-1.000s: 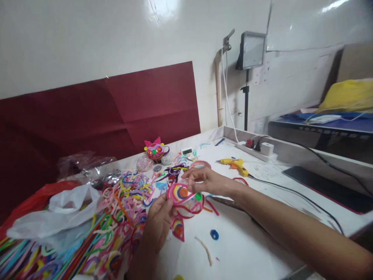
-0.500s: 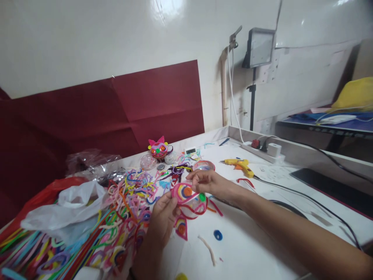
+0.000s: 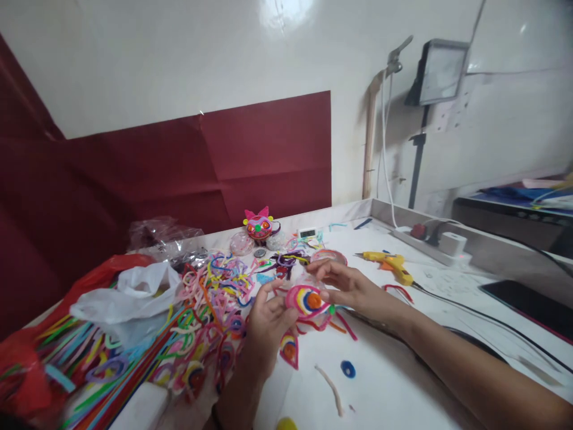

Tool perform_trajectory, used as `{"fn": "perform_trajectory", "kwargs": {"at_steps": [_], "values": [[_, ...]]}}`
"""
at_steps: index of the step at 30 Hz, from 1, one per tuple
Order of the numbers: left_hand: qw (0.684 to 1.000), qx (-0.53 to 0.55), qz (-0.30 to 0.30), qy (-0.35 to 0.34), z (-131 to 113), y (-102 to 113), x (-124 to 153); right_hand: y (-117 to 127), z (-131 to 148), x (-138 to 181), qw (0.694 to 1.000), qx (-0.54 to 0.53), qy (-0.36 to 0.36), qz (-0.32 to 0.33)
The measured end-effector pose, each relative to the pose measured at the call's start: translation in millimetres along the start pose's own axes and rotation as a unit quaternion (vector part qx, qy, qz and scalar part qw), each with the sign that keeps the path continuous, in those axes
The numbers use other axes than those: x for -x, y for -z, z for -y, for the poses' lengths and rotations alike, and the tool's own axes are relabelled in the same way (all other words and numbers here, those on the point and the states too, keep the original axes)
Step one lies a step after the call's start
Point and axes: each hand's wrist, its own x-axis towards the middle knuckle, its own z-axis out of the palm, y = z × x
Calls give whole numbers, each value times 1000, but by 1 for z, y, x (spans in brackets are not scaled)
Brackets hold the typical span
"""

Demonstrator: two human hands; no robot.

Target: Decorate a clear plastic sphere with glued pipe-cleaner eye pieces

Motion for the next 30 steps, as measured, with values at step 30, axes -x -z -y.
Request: {"fn": "perform_trajectory", "kwargs": {"at_steps": [30], "values": [[998,-57,29,-7,-17,-7,16,16,42,14,958,264,104,40]]}}
